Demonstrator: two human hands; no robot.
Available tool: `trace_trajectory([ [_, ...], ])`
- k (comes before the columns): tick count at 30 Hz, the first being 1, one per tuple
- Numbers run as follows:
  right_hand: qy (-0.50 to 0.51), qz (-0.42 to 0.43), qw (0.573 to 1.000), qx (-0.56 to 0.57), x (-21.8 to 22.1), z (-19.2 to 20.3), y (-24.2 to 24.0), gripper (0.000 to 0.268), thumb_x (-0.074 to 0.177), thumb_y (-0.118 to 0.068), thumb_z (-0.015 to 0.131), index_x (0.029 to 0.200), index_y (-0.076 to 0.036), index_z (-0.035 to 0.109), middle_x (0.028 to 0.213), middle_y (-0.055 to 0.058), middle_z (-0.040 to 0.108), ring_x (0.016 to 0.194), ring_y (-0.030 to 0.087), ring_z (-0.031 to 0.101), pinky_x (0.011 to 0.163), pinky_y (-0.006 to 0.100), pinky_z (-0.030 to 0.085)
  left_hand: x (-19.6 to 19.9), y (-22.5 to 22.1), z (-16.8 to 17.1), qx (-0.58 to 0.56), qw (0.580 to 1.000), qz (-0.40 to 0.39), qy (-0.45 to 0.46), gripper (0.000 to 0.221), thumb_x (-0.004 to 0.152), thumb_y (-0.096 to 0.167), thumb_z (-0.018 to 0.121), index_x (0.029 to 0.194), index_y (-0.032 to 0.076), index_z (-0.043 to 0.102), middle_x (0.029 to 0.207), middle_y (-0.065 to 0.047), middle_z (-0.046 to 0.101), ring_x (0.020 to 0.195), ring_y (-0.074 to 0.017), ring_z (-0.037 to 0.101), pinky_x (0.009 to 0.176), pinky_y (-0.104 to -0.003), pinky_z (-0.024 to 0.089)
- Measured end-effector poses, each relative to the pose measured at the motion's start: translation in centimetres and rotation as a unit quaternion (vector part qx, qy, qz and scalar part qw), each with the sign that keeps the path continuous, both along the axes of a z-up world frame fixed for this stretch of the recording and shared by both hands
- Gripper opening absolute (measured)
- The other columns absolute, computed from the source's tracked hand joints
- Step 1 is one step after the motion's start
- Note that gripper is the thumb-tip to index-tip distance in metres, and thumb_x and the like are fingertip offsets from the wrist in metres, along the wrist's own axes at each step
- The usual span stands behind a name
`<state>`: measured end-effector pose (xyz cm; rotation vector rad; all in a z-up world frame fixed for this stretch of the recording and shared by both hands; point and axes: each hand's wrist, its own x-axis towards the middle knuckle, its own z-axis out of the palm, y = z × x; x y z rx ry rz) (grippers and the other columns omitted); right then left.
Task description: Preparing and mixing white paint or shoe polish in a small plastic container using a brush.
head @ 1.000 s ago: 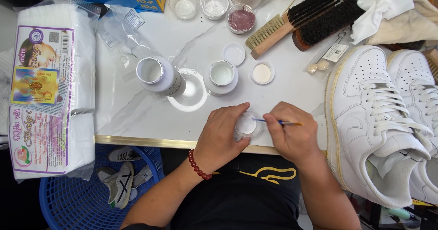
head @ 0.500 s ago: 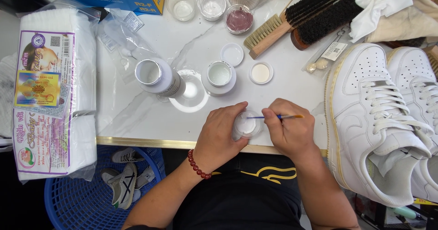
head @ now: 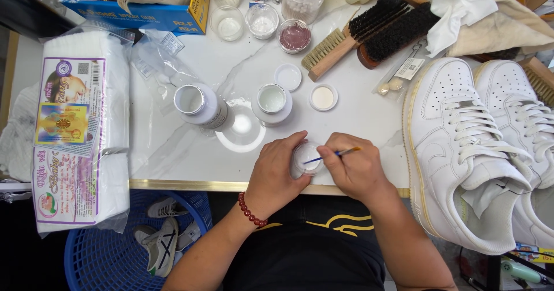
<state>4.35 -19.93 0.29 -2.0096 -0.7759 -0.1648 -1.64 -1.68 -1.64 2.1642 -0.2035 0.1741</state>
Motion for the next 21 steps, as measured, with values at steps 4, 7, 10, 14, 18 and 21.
trace_trajectory([
  [4, -0.011, -0.016, 1.000, -0.005, 0.5, 0.2, 0.2, 0.018, 0.098, -0.006, 0.067, 0.081, -0.001, 0.061, 0.072, 0.009, 0.064, 0.060, 0.026, 0.062, 0.056, 0.035, 0.047, 0.1, 0.0, 0.2, 0.003, 1.000, -0.003, -0.007, 0.077, 0.068, 0.009, 0.084, 0.138, 0.006, 0.052, 0.121, -0.012, 0.069, 0.115, -0.0299, 0.065, 0.103, -0.041, 0.047],
  [7, -0.015, 0.003, 1.000, -0.005, 0.6, 0.0, 0.2, 0.019, 0.098, -0.006, 0.068, 0.081, -0.001, 0.061, 0.072, 0.009, 0.063, 0.060, 0.027, 0.062, 0.057, 0.036, 0.048, 0.1, 0.1, 0.4, 0.001, 1.000, -0.003, -0.002, 0.077, 0.068, 0.010, 0.084, 0.137, 0.006, 0.052, 0.122, -0.012, 0.069, 0.114, -0.0302, 0.065, 0.102, -0.041, 0.046],
  [10, -0.006, -0.019, 1.000, -0.015, 0.9, -0.2, 0.0, 0.019, 0.098, -0.006, 0.068, 0.080, -0.001, 0.062, 0.071, 0.010, 0.064, 0.059, 0.026, 0.063, 0.056, 0.036, 0.048, 0.2, 0.0, 0.4, -0.003, 1.000, 0.001, -0.001, 0.074, 0.070, 0.009, 0.083, 0.138, 0.007, 0.053, 0.123, -0.010, 0.070, 0.117, -0.0289, 0.065, 0.104, -0.040, 0.047],
  [14, -0.007, -0.017, 1.000, -0.012, 0.9, 0.1, 0.1, 0.018, 0.098, -0.006, 0.067, 0.081, 0.000, 0.063, 0.073, 0.011, 0.065, 0.061, 0.027, 0.064, 0.057, 0.036, 0.049, 0.5, 0.1, 0.7, -0.003, 1.000, -0.002, 0.022, 0.076, 0.068, 0.008, 0.083, 0.138, 0.006, 0.053, 0.121, -0.010, 0.069, 0.117, -0.0289, 0.063, 0.103, -0.040, 0.047],
  [18, -0.012, -0.023, 1.000, -0.013, 1.3, 0.2, 0.1, 0.018, 0.099, -0.006, 0.067, 0.082, 0.000, 0.064, 0.074, 0.011, 0.066, 0.060, 0.027, 0.064, 0.057, 0.035, 0.048, 0.4, 0.2, 0.5, -0.003, 1.000, 0.000, 0.025, 0.075, 0.069, 0.009, 0.084, 0.137, 0.005, 0.053, 0.120, -0.010, 0.069, 0.117, -0.0301, 0.062, 0.103, -0.040, 0.047],
  [21, -0.009, -0.004, 1.000, -0.014, 0.8, 0.5, 0.1, 0.017, 0.097, -0.006, 0.068, 0.082, 0.001, 0.064, 0.074, 0.011, 0.065, 0.061, 0.028, 0.064, 0.057, 0.035, 0.049, 0.5, 0.1, 0.8, -0.004, 0.999, 0.000, 0.033, 0.076, 0.066, 0.009, 0.084, 0.136, 0.004, 0.053, 0.120, -0.011, 0.069, 0.116, -0.0308, 0.061, 0.102, -0.040, 0.047],
])
